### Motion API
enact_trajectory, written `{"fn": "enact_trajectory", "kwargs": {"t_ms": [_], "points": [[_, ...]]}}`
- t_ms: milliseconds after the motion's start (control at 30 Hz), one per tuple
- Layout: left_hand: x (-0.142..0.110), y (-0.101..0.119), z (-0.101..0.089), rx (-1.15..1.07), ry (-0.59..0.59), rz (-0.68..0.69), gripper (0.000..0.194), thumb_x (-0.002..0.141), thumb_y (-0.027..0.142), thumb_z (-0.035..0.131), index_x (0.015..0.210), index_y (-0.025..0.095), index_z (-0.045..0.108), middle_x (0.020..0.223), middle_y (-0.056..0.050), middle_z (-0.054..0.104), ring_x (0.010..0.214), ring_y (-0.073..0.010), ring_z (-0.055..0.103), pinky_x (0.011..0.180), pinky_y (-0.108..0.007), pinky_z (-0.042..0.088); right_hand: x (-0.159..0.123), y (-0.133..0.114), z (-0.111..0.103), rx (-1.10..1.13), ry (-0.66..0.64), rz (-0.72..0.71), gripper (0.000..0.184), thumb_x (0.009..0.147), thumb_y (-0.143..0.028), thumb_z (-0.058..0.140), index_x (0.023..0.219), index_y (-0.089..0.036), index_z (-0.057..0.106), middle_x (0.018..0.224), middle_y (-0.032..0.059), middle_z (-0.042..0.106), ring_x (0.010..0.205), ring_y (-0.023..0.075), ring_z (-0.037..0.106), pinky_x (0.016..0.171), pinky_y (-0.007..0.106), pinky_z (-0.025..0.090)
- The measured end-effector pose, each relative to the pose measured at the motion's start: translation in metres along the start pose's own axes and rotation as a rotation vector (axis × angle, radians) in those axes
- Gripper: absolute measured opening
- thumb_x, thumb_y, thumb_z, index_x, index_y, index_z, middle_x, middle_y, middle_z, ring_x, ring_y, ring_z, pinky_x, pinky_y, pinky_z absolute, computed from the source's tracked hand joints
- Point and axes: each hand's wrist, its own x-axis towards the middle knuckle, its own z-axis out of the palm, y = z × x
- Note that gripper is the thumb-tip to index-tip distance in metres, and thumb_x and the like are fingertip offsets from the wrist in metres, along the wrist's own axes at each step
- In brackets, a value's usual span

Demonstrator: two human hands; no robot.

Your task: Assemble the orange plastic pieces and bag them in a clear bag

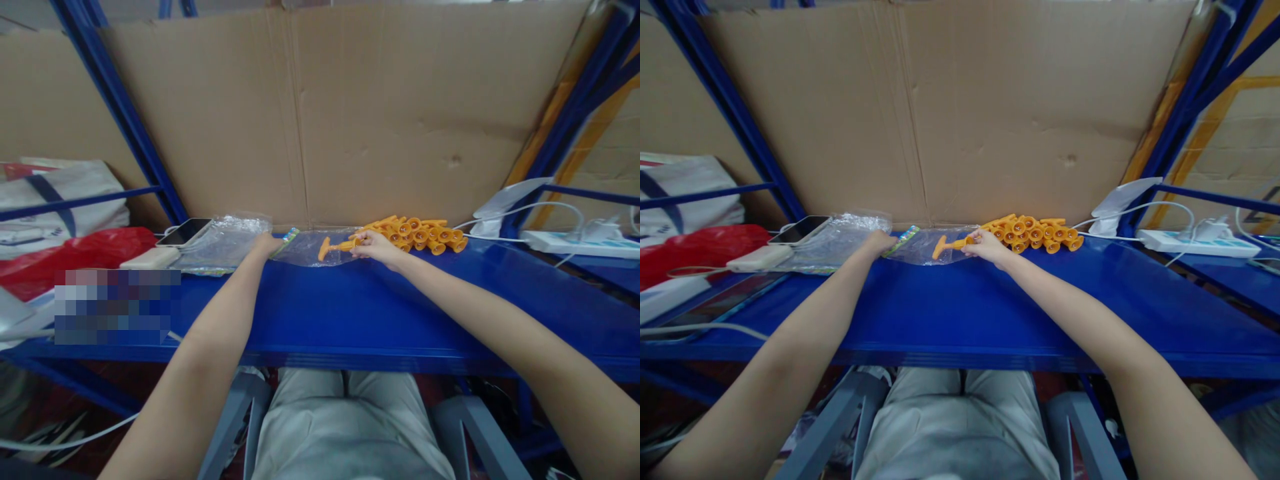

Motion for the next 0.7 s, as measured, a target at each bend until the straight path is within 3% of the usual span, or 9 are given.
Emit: {"fn": "enact_trajectory", "kwargs": {"t_ms": [100, 167, 300, 400, 600, 700], "points": [[0.002, 0.004, 0.002, -0.066, -0.114, -0.131, 0.026, 0.075, 0.033, 0.059, 0.087, 0.012, 0.069, 0.074, -0.013, 0.072, 0.080, -0.0263, 0.070, 0.059, -0.027, 0.049, 0.004, -0.004, 0.004, 0.031, -0.046, 0.059, 0.028, 0.071, -0.003, 0.070, 0.080, -0.020, 0.050, 0.065, -0.0024, 0.065, 0.060, 0.0104, 0.065, 0.067, 0.025, 0.057], [0.002, 0.006, 0.002, -0.150, -0.165, -0.111, 0.019, 0.075, 0.024, 0.058, 0.088, 0.015, 0.069, 0.067, -0.007, 0.070, 0.071, -0.0208, 0.069, 0.053, -0.023, 0.045, 0.009, -0.006, 0.007, 0.072, -0.128, 0.128, 0.022, 0.074, -0.004, 0.067, 0.078, -0.019, 0.051, 0.065, -0.0012, 0.066, 0.062, 0.0110, 0.066, 0.069, 0.026, 0.058], [0.002, 0.004, 0.002, -0.341, -0.151, -0.170, 0.024, 0.072, 0.015, 0.065, 0.095, 0.017, 0.067, 0.063, 0.000, 0.069, 0.059, -0.0130, 0.067, 0.047, -0.018, 0.039, 0.021, -0.004, 0.013, 0.163, -0.278, 0.246, 0.016, 0.078, -0.002, 0.062, 0.076, -0.016, 0.055, 0.071, 0.0035, 0.069, 0.071, 0.0112, 0.068, 0.079, 0.027, 0.057], [0.001, 0.004, 0.003, -0.454, -0.137, -0.225, 0.025, 0.070, 0.010, 0.069, 0.094, 0.016, 0.066, 0.060, 0.003, 0.066, 0.051, -0.0099, 0.063, 0.047, -0.017, 0.038, 0.032, 0.001, 0.019, 0.259, -0.315, 0.243, 0.019, 0.077, 0.001, 0.062, 0.080, -0.016, 0.055, 0.079, 0.0043, 0.071, 0.076, 0.0108, 0.069, 0.087, 0.027, 0.055], [-0.002, 0.007, 0.000, -0.565, -0.121, -0.305, 0.013, 0.080, 0.002, 0.057, 0.084, 0.014, 0.062, 0.051, 0.004, 0.058, 0.044, -0.0084, 0.058, 0.045, -0.017, 0.035, 0.044, 0.004, 0.031, 0.328, -0.241, 0.227, 0.022, 0.081, 0.004, 0.055, 0.081, -0.018, 0.052, 0.075, 0.0031, 0.071, 0.072, 0.0106, 0.069, 0.084, 0.026, 0.056], [-0.001, 0.006, -0.001, -0.544, -0.136, -0.324, 0.009, 0.078, 0.005, 0.061, 0.081, 0.013, 0.061, 0.052, 0.003, 0.061, 0.045, -0.0105, 0.060, 0.043, -0.018, 0.034, 0.051, 0.005, 0.038, 0.347, -0.167, 0.212, 0.021, 0.084, 0.004, 0.051, 0.079, -0.016, 0.055, 0.073, 0.0039, 0.070, 0.068, 0.0094, 0.068, 0.082, 0.024, 0.056]]}}
